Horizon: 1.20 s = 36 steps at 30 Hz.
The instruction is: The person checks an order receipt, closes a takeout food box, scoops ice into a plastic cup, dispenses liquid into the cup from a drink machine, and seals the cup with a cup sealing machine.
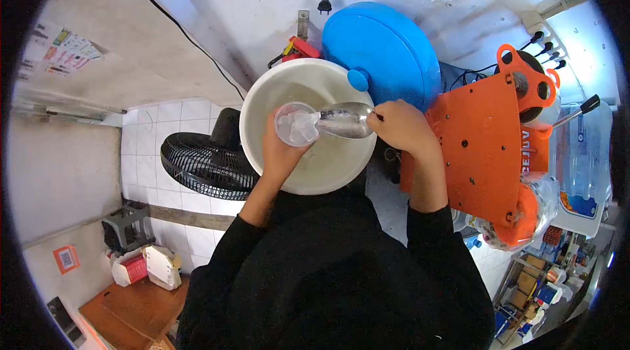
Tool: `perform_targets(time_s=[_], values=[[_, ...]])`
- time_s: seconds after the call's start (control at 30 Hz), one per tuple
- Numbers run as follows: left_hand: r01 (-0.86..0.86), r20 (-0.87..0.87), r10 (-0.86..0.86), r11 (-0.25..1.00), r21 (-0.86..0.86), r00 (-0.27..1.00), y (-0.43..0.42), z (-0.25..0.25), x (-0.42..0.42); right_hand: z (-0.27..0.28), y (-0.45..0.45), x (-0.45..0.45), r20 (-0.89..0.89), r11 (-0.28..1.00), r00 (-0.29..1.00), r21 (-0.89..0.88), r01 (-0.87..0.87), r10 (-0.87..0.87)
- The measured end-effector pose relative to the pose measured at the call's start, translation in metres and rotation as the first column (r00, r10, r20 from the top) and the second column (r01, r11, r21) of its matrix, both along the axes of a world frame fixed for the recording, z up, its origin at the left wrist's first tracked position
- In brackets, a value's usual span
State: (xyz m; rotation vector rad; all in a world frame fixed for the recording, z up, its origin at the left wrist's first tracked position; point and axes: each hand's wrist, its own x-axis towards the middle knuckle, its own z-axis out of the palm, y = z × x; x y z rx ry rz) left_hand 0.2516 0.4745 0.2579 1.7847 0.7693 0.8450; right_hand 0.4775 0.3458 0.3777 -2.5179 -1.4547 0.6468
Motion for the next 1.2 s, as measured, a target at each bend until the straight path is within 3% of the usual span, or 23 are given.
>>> perform_targets(time_s=[0.07, 0.17, 0.27, 0.3, 0.4, 0.5, 0.6, 0.67, 0.73, 0.8, 0.9, 1.0, 1.1, 1.2], values=[[-0.025, 0.012, 0.025, 1.0, -0.013, 1.0, -0.002, -0.013, -0.002, -0.002, -0.002, 0.0, 0.001, 1.0, 1.0, 0.022, 0.013, -0.013], [-0.016, -0.12, 0.016, 1.0, -0.002, 0.993, -0.006, 0.016, -0.007, -0.003, -0.001, -0.007, 0.029, 0.999, 1.0, 0.041, 0.009, -0.01], [0.004, -0.267, 0.082, 0.953, 0.304, 0.96, -0.004, 0.021, -0.015, -0.008, 0.006, -0.02, 0.032, 0.996, 0.996, 0.031, -0.078, 0.077], [0.006, -0.274, 0.086, 0.948, 0.319, 0.958, 0.0, 0.023, -0.018, -0.01, 0.007, -0.023, 0.025, 0.993, 0.993, 0.025, -0.118, 0.118], [-0.034, -0.26, 0.135, 0.933, 0.359, 0.956, 0.019, 0.028, -0.026, -0.011, 0.011, -0.017, -0.204, 0.984, 0.963, 0.071, -0.166, 0.177], [-0.145, -0.21, 0.236, 0.916, 0.374, 0.949, 0.035, 0.038, -0.041, -0.007, 0.013, -0.006, -0.168, 0.991, 0.978, -0.036, -0.129, 0.121], [-0.302, -0.132, 0.365, 0.887, 0.348, 0.922, 0.047, 0.035, -0.059, -0.028, 0.028, -0.009, 0.197, 0.991, 0.975, -0.108, -0.084, 0.105], [-0.305, -0.003, 0.319, 0.907, 0.291, 0.948, 0.053, 0.038, -0.069, -0.074, 0.057, -0.013, 0.188, 0.975, 0.97, -0.184, -0.122, 0.157], [-0.376, 0.115, 0.359, 0.896, 0.237, 0.926, 0.054, 0.034, -0.077, -0.148, 0.095, -0.029, 0.156, 0.924, 0.93, -0.253, -0.287, 0.332], [-0.407, 0.102, 0.396, 0.903, 0.137, 0.913, 0.043, 0.042, -0.084, -0.172, 0.117, -0.065, 0.152, 0.909, 0.904, -0.2, -0.367, 0.399], [-0.435, 0.126, 0.44, 0.898, -0.066, 0.889, 0.031, 0.026, -0.103, -0.262, 0.157, -0.103, 0.003, 0.853, 0.89, -0.285, -0.437, 0.457], [-0.451, -0.024, 0.453, 0.881, -0.141, 0.891, 0.016, 0.027, -0.115, -0.333, 0.153, -0.135, 0.138, 0.886, 0.901, -0.294, -0.359, 0.411], [-0.413, -0.02, 0.418, 0.889, -0.196, 0.908, 0.011, 0.014, -0.125, -0.324, 0.15, -0.127, -0.209, 0.958, 0.972, -0.244, -0.154, 0.103], [-0.401, -0.038, 0.401, 0.899, -0.173, 0.915, 0.01, 0.004, -0.132, -0.381, 0.131, -0.112, -0.184, 0.947, 0.978, -0.283, -0.15, 0.099]])
